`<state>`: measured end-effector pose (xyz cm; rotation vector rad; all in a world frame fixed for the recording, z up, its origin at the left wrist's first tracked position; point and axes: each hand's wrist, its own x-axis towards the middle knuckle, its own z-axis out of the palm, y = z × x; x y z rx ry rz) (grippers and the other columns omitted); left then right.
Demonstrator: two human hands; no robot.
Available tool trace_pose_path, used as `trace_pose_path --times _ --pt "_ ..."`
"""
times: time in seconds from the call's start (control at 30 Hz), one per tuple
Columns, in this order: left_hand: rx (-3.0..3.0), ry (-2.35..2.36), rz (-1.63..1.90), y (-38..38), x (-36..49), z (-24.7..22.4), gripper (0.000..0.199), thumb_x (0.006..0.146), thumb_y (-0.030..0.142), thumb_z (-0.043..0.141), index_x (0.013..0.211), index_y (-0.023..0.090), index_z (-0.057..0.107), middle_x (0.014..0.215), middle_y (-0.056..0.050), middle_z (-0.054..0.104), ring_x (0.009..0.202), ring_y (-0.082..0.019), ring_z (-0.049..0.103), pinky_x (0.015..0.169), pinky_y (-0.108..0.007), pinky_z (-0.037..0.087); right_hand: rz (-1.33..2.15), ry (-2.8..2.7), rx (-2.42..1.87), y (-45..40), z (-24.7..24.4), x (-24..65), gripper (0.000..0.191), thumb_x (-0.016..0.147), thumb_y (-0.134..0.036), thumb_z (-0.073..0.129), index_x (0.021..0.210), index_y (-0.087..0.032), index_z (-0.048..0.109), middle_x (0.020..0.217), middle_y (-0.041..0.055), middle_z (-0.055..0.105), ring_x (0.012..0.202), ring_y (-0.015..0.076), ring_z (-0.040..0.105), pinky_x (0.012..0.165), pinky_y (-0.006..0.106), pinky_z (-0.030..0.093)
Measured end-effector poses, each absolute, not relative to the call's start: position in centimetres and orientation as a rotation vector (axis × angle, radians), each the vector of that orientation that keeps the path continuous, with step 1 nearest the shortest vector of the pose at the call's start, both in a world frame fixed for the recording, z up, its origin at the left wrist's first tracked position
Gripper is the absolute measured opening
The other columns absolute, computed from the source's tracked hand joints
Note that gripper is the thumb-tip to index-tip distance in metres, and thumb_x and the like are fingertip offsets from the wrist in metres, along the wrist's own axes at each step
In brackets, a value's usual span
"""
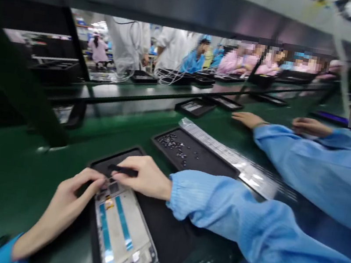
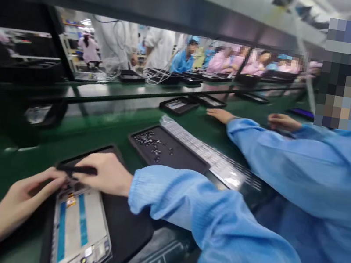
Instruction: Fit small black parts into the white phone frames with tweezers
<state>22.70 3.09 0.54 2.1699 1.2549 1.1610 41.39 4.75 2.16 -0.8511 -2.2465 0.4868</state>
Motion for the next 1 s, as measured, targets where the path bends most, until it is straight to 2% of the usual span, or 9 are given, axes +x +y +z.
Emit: trace_pose_path --times 0.07,0.17,0.27,0.47,0.7,0.9,1.0 --pt "2.185 1.264 1.169 2.9 23.0 0.5 0.027 0.08 0.042 0.055 0.071 0.02 0.069 0.068 -0.002 0.067 0.063 -0.015 0.061 0.058 -0.022 0.047 0.665 -2.14 -0.913 5.0 1.9 41.6 0.01 0.078 -0.016 0.061 0.08 -0.011 0.069 0.075 0.0019 0.068 0.068 0.0102 0.062 0.061 0.017 0.044" --pt "2.229 1.247 1.144 3.0 23.1 -0.4 0.021 0.081 0.033 0.055 0.076 0.02 0.07 0.073 -0.002 0.069 0.068 -0.015 0.062 0.063 -0.024 0.046 0.812 -2.074 -0.906 5.3 1.0 41.9 0.01 0.077 -0.017 0.062 0.08 -0.011 0.069 0.076 0.002 0.069 0.069 0.0107 0.062 0.062 0.017 0.044" --pt "2.257 1.234 1.103 3.2 23.0 -1.4 0.018 0.082 0.029 0.055 0.08 0.021 0.071 0.075 -0.002 0.07 0.072 -0.016 0.061 0.067 -0.026 0.045 0.753 -2.089 -0.876 5.3 0.2 42.1 0.011 0.076 -0.018 0.063 0.082 -0.013 0.07 0.078 0.0022 0.069 0.07 0.011 0.063 0.063 0.017 0.044" --pt "2.307 1.271 1.171 3.2 23.4 -1.5 0.02 0.083 0.032 0.055 0.076 0.021 0.071 0.071 -0.002 0.068 0.072 -0.017 0.061 0.067 -0.029 0.042 0.547 -2.063 -0.831 5.3 -0.3 42.1 0.012 0.071 -0.011 0.065 0.082 -0.012 0.069 0.073 0.0017 0.068 0.064 0.0094 0.06 0.059 0.017 0.044" --pt "2.31 1.286 1.168 3.1 23.7 -1.5 0.019 0.083 0.03 0.055 0.076 0.021 0.069 0.071 -0.002 0.067 0.071 -0.016 0.06 0.065 -0.03 0.04 0.524 -2.053 -0.795 4.9 -0.3 42.1 0.012 0.07 -0.008 0.062 0.078 -0.013 0.068 0.072 0.0007 0.067 0.062 0.0085 0.06 0.06 0.016 0.045" --pt "2.345 1.266 1.135 3.0 23.6 -1.5 0.011 0.083 0.026 0.056 0.083 0.02 0.064 0.078 -0.001 0.065 0.075 -0.015 0.057 0.07 -0.03 0.039 0.574 -2.026 -0.839 4.9 -0.3 42.2 0.009 0.069 -0.008 0.063 0.077 -0.012 0.067 0.069 -0.0005 0.065 0.061 0.0078 0.058 0.057 0.016 0.042" --pt "2.344 1.28 1.17 2.9 23.6 -1.3 0.009 0.083 0.026 0.056 0.08 0.02 0.063 0.076 0.0 0.065 0.075 -0.015 0.057 0.071 -0.029 0.039 0.59 -2.019 -0.826 4.8 -0.1 42.2 0.01 0.07 -0.008 0.062 0.078 -0.012 0.066 0.071 -0.0004 0.065 0.063 0.008 0.059 0.059 0.016 0.043"
